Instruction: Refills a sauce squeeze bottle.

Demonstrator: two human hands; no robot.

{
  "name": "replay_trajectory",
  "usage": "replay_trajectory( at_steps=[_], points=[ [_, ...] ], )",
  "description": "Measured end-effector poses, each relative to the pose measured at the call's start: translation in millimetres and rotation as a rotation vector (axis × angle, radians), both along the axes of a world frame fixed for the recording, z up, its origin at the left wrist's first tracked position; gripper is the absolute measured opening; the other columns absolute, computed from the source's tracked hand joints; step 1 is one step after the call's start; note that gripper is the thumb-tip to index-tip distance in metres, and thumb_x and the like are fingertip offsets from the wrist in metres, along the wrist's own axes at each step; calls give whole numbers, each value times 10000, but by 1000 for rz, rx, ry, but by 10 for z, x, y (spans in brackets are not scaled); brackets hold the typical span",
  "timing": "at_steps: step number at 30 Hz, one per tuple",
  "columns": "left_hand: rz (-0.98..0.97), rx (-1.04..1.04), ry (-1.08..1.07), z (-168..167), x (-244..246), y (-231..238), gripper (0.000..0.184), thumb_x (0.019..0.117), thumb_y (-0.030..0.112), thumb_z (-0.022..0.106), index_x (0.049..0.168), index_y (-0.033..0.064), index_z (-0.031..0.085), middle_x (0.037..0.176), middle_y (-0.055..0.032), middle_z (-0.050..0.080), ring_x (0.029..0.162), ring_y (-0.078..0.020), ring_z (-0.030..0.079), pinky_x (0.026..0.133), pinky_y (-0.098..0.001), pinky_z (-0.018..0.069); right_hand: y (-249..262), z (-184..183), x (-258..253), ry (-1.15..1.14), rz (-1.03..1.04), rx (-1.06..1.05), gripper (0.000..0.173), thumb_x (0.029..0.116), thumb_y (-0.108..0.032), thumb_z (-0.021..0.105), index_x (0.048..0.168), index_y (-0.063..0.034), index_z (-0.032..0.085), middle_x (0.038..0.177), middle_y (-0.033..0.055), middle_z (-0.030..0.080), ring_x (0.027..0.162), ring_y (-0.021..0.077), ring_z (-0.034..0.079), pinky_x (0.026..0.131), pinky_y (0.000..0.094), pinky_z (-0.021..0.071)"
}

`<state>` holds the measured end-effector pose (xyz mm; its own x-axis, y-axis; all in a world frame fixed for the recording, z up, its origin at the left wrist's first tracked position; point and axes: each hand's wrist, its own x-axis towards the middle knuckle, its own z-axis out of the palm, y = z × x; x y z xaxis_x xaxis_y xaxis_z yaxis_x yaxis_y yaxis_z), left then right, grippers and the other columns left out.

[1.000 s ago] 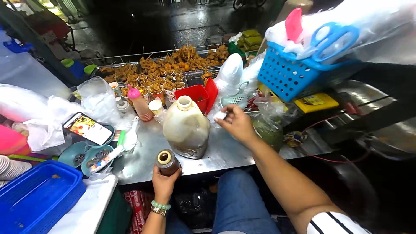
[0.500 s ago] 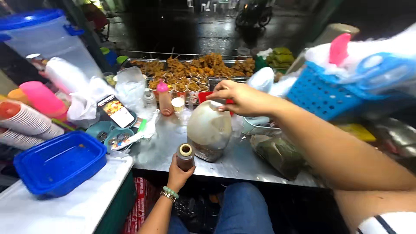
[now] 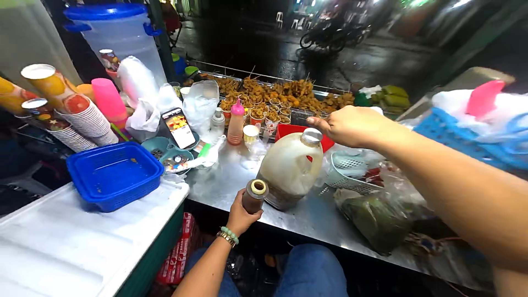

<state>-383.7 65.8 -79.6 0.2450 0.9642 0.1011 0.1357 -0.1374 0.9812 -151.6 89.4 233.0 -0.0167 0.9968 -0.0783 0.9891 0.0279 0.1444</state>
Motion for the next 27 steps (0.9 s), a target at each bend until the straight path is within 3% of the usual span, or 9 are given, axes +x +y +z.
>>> replay_trajectory(
  at_steps=[2,4,6,9,12,13,16,20,27],
  points=[
    [0,8,3,-14,14,6,914,653,83,902,1429,-69,443,1282,-211,641,1183,-204,646,1052,-324,505,-25,39,92,70,134,-20,601,1091,-536,326,1207,-105,729,999,183,734,1004,400,700,842,650,513],
    [2,7,0,-12,19,8,909,652,83,901,1425,-66,446,1282,-209,640,1182,-197,645,1050,-316,505,-66,96,52,22,62,-59,688,1076,-576,292,899,-67,718,810,165,677,839,370,680,725,604,501],
    [8,3,-1,-10,18,8,918,653,76,900,1432,-71,437,1282,-210,642,1180,-196,648,1049,-315,505,-103,206,-14,-4,-43,-83,745,1053,-625,304,801,-44,695,766,182,651,799,383,658,701,606,477],
    [23,8,10,-28,29,2,943,645,80,906,1439,-76,422,1268,-202,651,1168,-178,653,1041,-305,511,-72,211,45,82,77,-102,468,1014,-483,610,1302,-124,699,1031,140,738,955,343,697,862,614,526],
    [44,5,24,-26,34,-8,946,640,72,908,1434,-90,419,1267,-213,647,1167,-193,654,1040,-318,511,-84,153,-24,45,58,-96,565,1073,-493,466,873,-10,682,810,181,647,824,378,658,713,602,491],
    [51,4,24,-26,32,-9,945,640,67,908,1432,-94,418,1264,-217,647,1166,-198,655,1037,-323,515,-93,167,-48,61,37,-92,614,1071,-535,431,845,-16,668,799,179,634,822,375,652,704,596,483],
    [70,1,25,-47,33,-8,967,629,74,912,1433,-101,404,1260,-216,644,1159,-189,653,1031,-313,517,-18,75,17,157,170,-100,429,1023,-419,623,1287,-88,690,1065,170,714,1028,351,672,907,580,510],
    [99,26,32,-81,17,-1,1009,597,85,913,1429,-128,384,1258,-225,638,1147,-166,655,1015,-292,520,-35,-79,-146,150,135,-12,431,1055,-390,561,985,24,660,956,217,648,966,403,654,787,587,504],
    [120,25,23,-69,-23,-15,1011,579,66,902,1419,-126,373,1247,-202,631,1114,-109,653,986,-251,528,6,-71,-4,310,152,54,568,1089,-458,447,999,58,669,1031,226,658,1043,388,644,841,584,489]
  ],
)
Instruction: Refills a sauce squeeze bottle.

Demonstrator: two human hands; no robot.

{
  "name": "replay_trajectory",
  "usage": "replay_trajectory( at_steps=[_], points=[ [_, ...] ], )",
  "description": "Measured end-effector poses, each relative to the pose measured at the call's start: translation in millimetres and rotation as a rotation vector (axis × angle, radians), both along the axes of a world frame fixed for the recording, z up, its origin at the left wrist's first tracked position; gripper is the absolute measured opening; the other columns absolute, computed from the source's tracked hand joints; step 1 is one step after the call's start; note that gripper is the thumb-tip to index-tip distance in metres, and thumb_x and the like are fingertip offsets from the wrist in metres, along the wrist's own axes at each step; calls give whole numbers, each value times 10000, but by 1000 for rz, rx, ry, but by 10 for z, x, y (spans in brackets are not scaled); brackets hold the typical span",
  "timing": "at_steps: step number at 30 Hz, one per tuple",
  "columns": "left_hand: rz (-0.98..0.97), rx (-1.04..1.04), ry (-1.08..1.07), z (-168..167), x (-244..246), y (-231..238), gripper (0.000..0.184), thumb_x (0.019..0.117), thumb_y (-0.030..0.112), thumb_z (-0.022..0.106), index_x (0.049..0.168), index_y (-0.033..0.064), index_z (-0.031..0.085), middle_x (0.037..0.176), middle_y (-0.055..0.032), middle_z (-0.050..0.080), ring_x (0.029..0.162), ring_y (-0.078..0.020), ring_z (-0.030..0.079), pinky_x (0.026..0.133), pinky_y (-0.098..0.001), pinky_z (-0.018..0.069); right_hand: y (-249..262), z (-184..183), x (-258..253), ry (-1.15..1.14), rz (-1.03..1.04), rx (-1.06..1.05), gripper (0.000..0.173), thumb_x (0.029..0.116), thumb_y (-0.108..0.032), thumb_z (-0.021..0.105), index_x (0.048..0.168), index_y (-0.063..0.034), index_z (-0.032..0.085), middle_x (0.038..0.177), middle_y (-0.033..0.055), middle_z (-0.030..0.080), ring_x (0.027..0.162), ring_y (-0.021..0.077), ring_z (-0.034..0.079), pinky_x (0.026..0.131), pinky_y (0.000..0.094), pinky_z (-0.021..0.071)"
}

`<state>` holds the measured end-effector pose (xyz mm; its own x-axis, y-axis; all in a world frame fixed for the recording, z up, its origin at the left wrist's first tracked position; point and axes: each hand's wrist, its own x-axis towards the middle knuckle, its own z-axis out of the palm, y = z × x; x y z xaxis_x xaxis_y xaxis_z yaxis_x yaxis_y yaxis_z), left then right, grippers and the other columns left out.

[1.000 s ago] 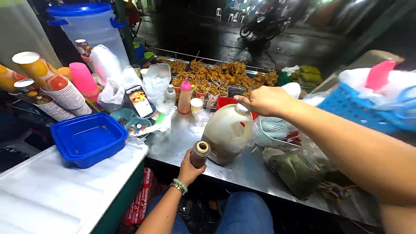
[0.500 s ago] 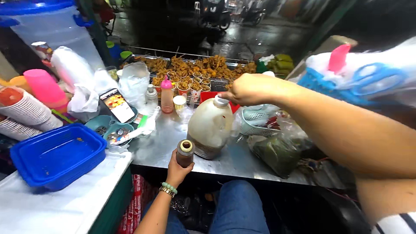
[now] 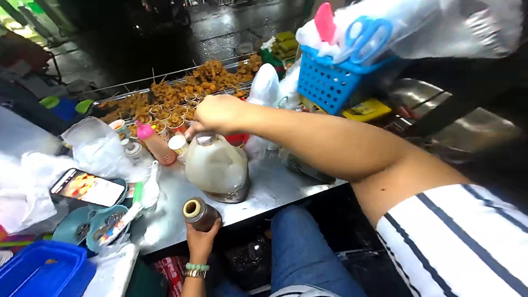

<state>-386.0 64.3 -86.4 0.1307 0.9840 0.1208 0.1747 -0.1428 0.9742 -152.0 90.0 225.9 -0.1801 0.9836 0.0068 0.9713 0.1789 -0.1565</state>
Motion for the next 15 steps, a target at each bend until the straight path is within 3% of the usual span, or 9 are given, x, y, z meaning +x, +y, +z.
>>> replay_trajectory(
  at_steps=[3,6,7,9,11,15],
  points=[
    [1,23,29,-12,-32,3,992,588,76,892,1410,-134,376,1234,-206,636,1116,-111,651,982,-246,526,184,-540,577,262,-143,90,537,1113,-400,411,1015,60,669,988,236,667,995,388,662,871,588,503],
    [14,20,56,-14,-41,-13,994,578,95,896,1402,-134,390,1229,-214,642,1111,-130,656,982,-268,529,374,-1646,918,281,-287,-59,248,987,-122,617,1101,86,691,1133,308,672,1115,482,640,949,676,488],
    [16,27,49,-22,-39,-12,989,569,104,893,1393,-132,399,1220,-206,647,1102,-124,660,974,-263,533,431,-2012,956,293,-286,-113,262,960,-85,649,1168,70,684,1199,302,661,1161,476,624,985,673,476],
    [18,33,41,-31,-33,-13,977,571,115,893,1385,-129,413,1208,-192,656,1090,-117,665,965,-254,540,502,-2516,979,365,-226,-148,474,932,-46,672,1390,26,573,1411,294,554,1309,466,542,1083,653,423],
    [20,22,43,-28,-33,-19,964,582,113,901,1381,-133,423,1204,-202,661,1095,-137,670,976,-275,542,516,-2711,932,426,-197,-108,611,915,-36,688,1496,-36,499,1522,276,455,1366,470,486,1120,627,398],
    [23,2,58,-11,-19,-34,949,593,103,909,1379,-136,433,1211,-212,663,1111,-160,669,997,-294,534,473,-2775,806,474,-263,-47,415,1002,-64,572,1413,-8,587,1504,237,499,1374,435,488,1137,573,396]
  ],
)
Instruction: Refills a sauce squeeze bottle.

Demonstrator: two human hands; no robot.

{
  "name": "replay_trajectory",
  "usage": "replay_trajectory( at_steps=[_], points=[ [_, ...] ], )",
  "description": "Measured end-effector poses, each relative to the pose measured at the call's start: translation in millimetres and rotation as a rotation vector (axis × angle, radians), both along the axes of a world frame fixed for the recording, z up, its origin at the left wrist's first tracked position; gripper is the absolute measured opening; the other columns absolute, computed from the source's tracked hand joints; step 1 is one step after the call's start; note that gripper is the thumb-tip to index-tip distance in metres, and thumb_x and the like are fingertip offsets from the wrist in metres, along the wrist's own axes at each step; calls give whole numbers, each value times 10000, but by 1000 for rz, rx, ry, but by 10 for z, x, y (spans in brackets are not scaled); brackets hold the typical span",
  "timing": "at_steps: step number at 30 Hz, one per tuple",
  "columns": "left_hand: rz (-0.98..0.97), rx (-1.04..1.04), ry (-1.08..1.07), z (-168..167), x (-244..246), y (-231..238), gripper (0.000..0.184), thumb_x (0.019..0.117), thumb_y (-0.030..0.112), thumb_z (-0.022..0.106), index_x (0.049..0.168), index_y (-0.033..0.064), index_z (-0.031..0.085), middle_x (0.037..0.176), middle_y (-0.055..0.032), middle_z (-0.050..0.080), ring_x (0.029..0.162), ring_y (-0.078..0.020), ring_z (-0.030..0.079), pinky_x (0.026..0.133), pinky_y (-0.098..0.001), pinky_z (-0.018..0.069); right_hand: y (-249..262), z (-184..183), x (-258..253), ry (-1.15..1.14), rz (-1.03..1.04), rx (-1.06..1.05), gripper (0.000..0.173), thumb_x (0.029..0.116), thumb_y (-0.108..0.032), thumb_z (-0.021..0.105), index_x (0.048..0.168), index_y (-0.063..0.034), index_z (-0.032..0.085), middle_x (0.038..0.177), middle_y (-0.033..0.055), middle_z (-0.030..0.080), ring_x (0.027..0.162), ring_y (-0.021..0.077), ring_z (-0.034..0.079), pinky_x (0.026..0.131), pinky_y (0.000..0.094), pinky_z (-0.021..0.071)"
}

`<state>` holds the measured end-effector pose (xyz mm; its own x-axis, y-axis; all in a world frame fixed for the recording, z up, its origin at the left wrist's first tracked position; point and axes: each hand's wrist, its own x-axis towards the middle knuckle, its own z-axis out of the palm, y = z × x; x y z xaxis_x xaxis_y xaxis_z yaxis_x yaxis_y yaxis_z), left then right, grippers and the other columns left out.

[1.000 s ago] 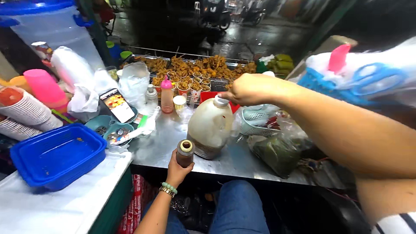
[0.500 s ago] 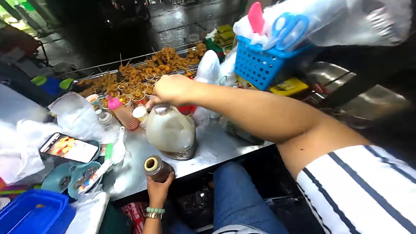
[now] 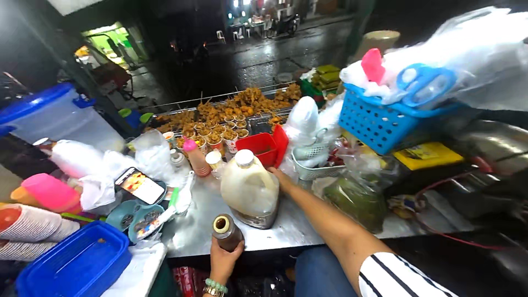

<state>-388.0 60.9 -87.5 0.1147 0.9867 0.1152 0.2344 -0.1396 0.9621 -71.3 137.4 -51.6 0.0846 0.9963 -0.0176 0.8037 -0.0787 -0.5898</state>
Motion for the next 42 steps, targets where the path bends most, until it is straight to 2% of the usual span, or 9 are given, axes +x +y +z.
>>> replay_trajectory(
  at_steps=[7,9,12,16,19,23,27,30,42],
  points=[
    [-13,-8,-53,-67,14,11,951,592,111,910,1381,-122,433,1213,-199,660,1111,-145,668,988,-281,540,-398,-114,42,287,-231,266,286,994,-57,600,1243,37,704,1432,313,523,1320,411,538,1121,475,445],
    [-12,-1,-59,-79,15,19,958,584,121,908,1382,-118,437,1212,-194,664,1109,-137,669,989,-274,538,-656,-37,89,649,-487,329,306,1021,-111,599,1283,31,668,1320,194,618,1094,215,621,900,338,528],
    [-17,-6,-52,-75,6,17,976,595,117,912,1408,-112,423,1236,-202,656,1135,-151,659,1013,-282,521,-1064,114,218,1245,-653,444,262,1107,-182,426,1256,-72,612,840,-43,644,538,-7,470,477,157,381],
    [-37,-4,-49,-33,15,20,949,608,111,907,1403,-101,433,1232,-199,658,1130,-163,663,1014,-300,523,-1556,550,215,1508,-372,586,324,1111,-234,353,1071,-149,663,951,-31,749,674,34,666,594,184,557],
    [-60,0,-67,5,21,11,936,624,92,900,1409,-105,430,1240,-209,656,1140,-176,661,1022,-306,521,-1607,963,9,1329,84,543,185,922,-406,723,948,-243,806,1047,-74,759,953,48,706,813,224,599],
    [-86,-4,-56,32,10,25,933,645,81,904,1422,-102,423,1260,-222,648,1160,-196,658,1040,-328,516,-1313,1538,-662,781,533,419,207,966,-311,671,1031,-158,794,1161,-70,676,1071,5,620,886,179,546],
    [-113,-16,-74,35,2,48,976,605,21,906,1440,-89,412,1275,-223,645,1177,-221,654,1046,-356,521,-842,1539,-1353,219,541,713,254,986,-233,666,1157,-84,779,1254,137,702,1230,229,624,1070,370,495],
    [-125,-45,-50,64,-3,54,1002,612,34,912,1463,-82,396,1317,-234,621,1224,-247,626,1077,-379,495,-689,1472,-1561,28,590,444,279,1000,-263,652,1202,-111,769,1376,190,629,1314,356,550,1117,473,431],
    [-165,-33,-110,2,1,80,947,606,37,910,1426,-66,446,1294,-227,631,1204,-251,633,1062,-387,504,-572,1413,-1401,-93,761,78,501,868,-119,811,1318,30,650,1253,225,681,1151,324,667,1044,433,508]
  ],
)
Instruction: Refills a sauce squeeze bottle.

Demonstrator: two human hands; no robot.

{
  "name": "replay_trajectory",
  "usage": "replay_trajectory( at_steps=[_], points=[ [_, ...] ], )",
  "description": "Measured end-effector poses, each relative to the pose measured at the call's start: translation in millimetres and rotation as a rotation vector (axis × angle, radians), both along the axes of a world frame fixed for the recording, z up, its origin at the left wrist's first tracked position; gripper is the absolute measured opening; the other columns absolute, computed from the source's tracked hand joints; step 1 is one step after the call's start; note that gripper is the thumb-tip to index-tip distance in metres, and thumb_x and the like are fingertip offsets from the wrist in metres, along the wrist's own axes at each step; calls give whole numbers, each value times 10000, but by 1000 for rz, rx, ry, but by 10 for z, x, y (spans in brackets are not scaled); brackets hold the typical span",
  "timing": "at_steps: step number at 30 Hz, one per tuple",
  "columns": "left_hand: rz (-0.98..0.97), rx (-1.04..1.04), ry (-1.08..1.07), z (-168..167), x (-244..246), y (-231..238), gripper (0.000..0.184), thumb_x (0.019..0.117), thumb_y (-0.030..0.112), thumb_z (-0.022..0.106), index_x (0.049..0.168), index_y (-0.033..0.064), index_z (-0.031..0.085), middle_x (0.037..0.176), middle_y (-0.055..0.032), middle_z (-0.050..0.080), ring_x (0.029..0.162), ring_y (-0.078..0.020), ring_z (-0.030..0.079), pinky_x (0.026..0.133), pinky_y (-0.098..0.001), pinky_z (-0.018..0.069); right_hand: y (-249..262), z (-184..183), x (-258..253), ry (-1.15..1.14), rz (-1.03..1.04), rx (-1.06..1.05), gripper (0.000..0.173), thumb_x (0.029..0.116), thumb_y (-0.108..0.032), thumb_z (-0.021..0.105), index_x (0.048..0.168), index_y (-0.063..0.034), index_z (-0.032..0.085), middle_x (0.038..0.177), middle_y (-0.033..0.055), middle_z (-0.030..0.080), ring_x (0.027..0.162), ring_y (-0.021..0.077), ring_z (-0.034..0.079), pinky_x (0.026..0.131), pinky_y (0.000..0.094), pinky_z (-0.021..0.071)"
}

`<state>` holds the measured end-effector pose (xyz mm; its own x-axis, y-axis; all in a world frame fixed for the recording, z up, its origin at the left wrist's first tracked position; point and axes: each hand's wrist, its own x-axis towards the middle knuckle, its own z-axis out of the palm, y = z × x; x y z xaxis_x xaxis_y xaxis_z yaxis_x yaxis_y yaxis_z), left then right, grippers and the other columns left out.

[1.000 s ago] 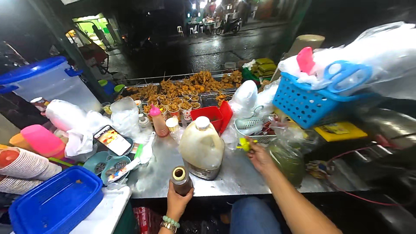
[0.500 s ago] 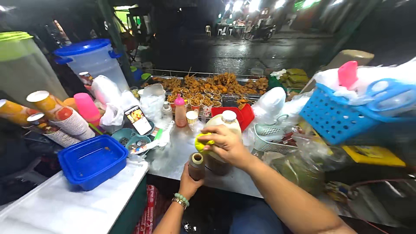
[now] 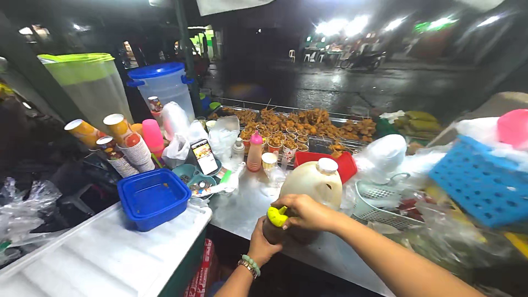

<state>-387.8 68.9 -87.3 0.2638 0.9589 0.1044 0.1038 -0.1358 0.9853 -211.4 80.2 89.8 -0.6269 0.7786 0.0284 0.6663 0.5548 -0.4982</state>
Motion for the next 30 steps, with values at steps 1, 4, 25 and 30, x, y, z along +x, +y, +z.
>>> replay_trajectory(
  at_steps=[1,4,25,30],
  points=[
    [-5,0,6,0,-3,3,953,606,35,911,1429,-67,441,1301,-229,627,1211,-252,629,1066,-386,501,20,31,-16,-26,9,-16,492,869,-117,810,1313,26,655,1249,219,683,1148,318,667,1044,432,507],
    [-16,-7,-11,-13,-10,8,960,604,28,917,1430,-65,436,1300,-228,629,1207,-245,633,1067,-381,505,80,99,-87,-102,38,-23,453,853,-150,826,1255,6,686,1196,199,696,1127,320,661,1027,459,505],
    [-104,2,-17,36,-21,38,925,599,7,919,1401,-81,468,1281,-224,639,1198,-236,634,1072,-372,498,271,211,-199,-426,385,103,424,825,-97,825,1223,-7,711,1151,212,687,1131,397,631,983,513,504],
    [-92,6,-75,-30,35,31,904,600,-37,904,1393,-80,471,1289,-222,636,1199,-238,635,1074,-388,506,75,268,-389,-657,-69,5,641,986,-547,612,963,92,652,992,290,679,1018,469,667,847,614,510]
  ],
)
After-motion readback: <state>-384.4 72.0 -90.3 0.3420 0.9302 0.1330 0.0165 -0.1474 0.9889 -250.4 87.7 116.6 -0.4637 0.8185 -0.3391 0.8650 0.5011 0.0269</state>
